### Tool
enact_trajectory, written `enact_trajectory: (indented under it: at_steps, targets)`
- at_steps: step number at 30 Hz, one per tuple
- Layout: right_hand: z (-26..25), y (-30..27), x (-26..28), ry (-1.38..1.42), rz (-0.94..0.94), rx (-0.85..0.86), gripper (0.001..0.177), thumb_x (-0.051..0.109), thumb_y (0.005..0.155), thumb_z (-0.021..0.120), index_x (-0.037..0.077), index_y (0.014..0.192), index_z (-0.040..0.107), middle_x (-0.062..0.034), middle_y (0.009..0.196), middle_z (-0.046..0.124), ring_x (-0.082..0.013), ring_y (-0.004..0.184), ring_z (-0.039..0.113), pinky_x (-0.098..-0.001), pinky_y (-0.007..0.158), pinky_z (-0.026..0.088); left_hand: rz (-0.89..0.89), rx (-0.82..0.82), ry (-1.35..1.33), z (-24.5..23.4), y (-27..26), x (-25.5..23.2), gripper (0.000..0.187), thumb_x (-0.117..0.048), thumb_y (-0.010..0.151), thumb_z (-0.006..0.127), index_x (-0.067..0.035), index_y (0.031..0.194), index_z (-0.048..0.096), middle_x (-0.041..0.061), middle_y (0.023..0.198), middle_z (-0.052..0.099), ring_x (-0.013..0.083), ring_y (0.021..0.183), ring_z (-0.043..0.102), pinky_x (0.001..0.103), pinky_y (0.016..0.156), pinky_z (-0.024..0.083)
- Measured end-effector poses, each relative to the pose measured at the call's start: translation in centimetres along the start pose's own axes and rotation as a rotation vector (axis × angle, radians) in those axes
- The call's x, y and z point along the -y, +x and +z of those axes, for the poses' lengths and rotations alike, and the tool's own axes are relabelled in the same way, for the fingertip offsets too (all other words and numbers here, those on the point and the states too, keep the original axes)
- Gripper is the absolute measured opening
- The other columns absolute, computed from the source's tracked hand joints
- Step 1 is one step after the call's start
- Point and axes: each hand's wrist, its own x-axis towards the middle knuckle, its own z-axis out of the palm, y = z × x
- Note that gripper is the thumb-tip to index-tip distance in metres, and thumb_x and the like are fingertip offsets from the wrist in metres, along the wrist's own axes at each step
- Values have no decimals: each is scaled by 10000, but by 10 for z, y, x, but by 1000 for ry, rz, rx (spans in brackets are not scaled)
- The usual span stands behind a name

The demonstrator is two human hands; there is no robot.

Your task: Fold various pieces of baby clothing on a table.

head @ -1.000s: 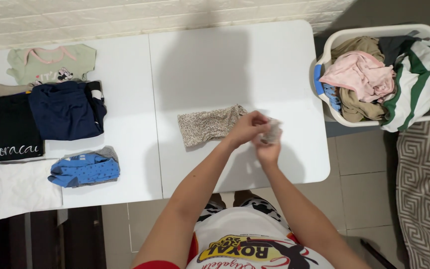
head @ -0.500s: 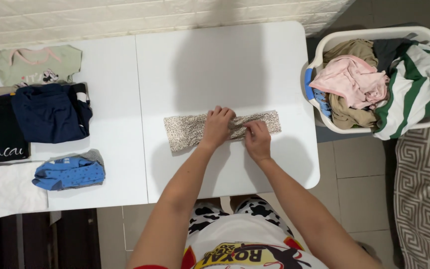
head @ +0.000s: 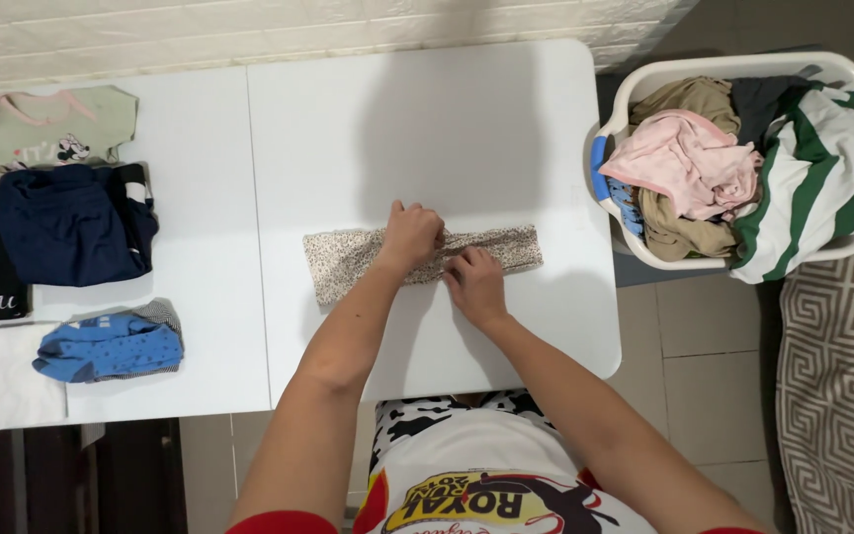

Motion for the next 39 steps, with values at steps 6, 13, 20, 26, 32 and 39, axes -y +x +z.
enact_trajectory:
  at_steps: [6,13,20,26,32,39]
  targets:
    - [-4,-2,-4,42,62,88,141,118,762,798,119,827,672,-37,922,616,-266,953,605,-453,852,422,-112,99,-191,-15,7,-4,107,-83,711,723,-184,735,746,21,766,747,228,836,709,474,984,380]
    - [-19,-13,6,7,-38,93,133,62,748,765,104,829,668,-41,910,609,-268,940,604,-451,839,418,-236,38,-270,2,23,7,66,-136,785,683,-165,812,736,73,851,734,284,849,701,421,813,513]
    - [-24,-19,4,95,-30,96,100,66,831,722,70,922,681,-94,994,616,-303,989,605,-452,875,457,-229,-537,-322,17,-29,-26,68,-100,983,632,-64,1041,631,115,1052,640,302,964,641,436,868,501]
    - [8,-14,-4,254,17,54,357,154,1039,510,81,1388,511,-137,1461,501,-310,1402,461,-438,1182,365,-103,-603,-240,87,-67,-32,365,-171,1010,527,-93,1366,536,97,1411,554,301,1365,490,505,1180,359]
    - [-15,-5,-27,-344,106,382,696,498,1052,304,176,1642,121,-50,1721,59,-240,1578,41,-572,1241,1,-338,106,142,-19,-80,-45,810,-698,987,220,-278,1653,30,-16,1717,-77,211,1563,-96,677,1202,-24]
    - [-38,-22,-55,-504,324,301,730,530,1055,301,162,1656,114,-8,1734,29,-220,1587,52,-653,1190,-7,-358,-261,66,57,-80,21,823,-685,992,178,-188,1620,-12,22,1694,-77,214,1553,-134,651,1214,-42]
